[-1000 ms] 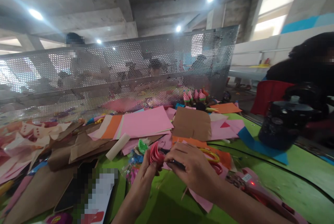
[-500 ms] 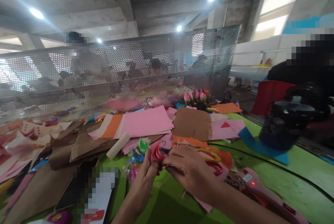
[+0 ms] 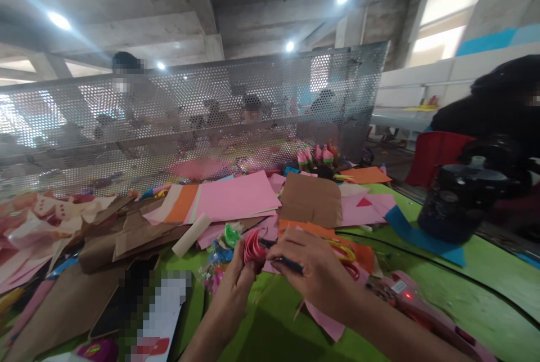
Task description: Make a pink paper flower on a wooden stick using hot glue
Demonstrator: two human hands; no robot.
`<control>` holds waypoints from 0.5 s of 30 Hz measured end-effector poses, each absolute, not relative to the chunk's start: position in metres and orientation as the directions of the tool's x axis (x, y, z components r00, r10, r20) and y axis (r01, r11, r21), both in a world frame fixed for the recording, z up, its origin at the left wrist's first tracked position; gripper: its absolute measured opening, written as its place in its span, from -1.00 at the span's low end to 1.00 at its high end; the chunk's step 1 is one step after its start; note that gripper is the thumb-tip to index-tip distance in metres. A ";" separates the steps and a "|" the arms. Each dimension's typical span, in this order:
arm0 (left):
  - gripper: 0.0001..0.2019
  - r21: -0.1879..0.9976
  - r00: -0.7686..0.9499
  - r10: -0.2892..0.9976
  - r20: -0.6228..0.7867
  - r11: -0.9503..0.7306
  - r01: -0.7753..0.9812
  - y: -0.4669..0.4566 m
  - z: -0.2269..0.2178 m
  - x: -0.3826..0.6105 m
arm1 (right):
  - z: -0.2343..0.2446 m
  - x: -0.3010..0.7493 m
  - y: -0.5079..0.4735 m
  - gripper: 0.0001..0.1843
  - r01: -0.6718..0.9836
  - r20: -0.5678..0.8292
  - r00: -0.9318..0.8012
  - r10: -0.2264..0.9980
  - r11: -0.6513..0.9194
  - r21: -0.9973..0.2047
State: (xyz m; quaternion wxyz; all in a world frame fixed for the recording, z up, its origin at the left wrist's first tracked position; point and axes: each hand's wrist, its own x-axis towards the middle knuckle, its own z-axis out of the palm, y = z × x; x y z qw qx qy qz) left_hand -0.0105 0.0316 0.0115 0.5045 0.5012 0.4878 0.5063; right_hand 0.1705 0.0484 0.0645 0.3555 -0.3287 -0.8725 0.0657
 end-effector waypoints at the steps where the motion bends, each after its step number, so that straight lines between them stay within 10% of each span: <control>1: -0.36 1.000 0.024 0.999 0.027 -0.026 -0.015 0.031 0.014 -0.009 | 0.066 0.174 0.048 -0.87 0.531 0.585 -0.517 0.626 0.770 -0.355; 10: -0.57 0.953 0.057 0.975 0.217 -0.224 0.206 0.022 0.030 -0.003 | 0.074 0.265 0.020 -0.82 0.736 0.496 -0.344 0.797 0.557 -0.384; 15: -0.56 0.931 0.091 0.956 0.280 -0.294 0.218 0.020 0.033 -0.002 | 0.066 0.347 -0.008 -0.77 0.884 0.258 -0.078 0.963 0.186 -0.429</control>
